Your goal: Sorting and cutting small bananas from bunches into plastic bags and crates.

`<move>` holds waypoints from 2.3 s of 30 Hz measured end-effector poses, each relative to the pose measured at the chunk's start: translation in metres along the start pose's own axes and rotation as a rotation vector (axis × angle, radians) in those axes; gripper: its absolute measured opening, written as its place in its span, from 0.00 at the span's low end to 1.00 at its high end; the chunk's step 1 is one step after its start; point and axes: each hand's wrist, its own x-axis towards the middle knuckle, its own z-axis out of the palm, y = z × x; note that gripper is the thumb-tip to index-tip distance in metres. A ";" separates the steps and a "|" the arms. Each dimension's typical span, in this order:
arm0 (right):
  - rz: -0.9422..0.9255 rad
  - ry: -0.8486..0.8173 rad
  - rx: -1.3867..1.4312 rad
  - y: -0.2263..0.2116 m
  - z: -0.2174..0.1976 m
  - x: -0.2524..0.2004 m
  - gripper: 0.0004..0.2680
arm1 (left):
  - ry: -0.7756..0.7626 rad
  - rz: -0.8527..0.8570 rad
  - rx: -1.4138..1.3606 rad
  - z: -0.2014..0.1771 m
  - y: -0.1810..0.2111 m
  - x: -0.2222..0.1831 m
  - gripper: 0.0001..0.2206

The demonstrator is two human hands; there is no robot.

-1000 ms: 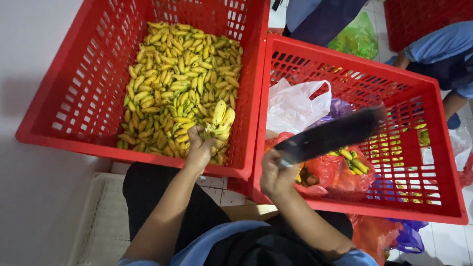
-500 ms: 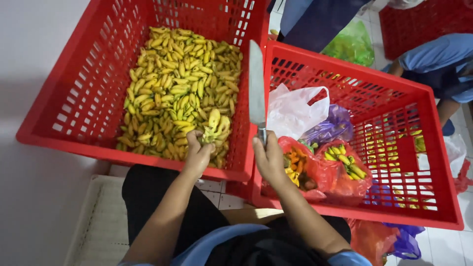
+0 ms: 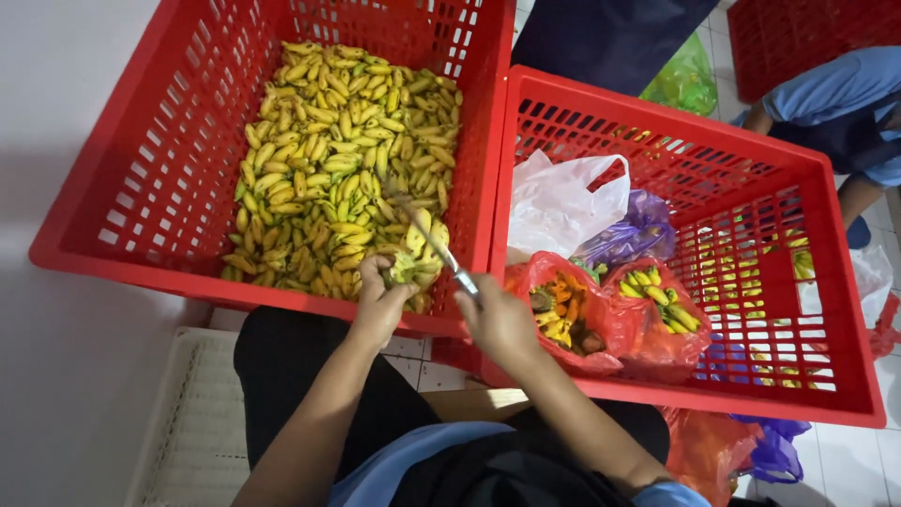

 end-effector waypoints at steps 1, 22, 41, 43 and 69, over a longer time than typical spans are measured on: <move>-0.002 -0.001 0.000 -0.001 -0.016 -0.003 0.13 | 0.003 0.000 0.000 -0.004 -0.009 0.006 0.20; -0.101 -0.188 0.289 -0.012 -0.031 0.123 0.19 | -0.106 0.385 0.125 -0.001 -0.010 -0.006 0.17; -0.585 0.231 0.146 -0.078 -0.032 0.072 0.09 | -0.069 0.151 0.027 -0.006 -0.018 0.011 0.16; -0.589 0.281 0.199 -0.069 -0.030 0.086 0.10 | -0.071 0.123 0.027 -0.007 -0.020 0.010 0.17; 0.175 -0.314 0.239 0.005 -0.029 -0.031 0.13 | 0.170 0.075 -0.334 0.011 -0.028 -0.018 0.23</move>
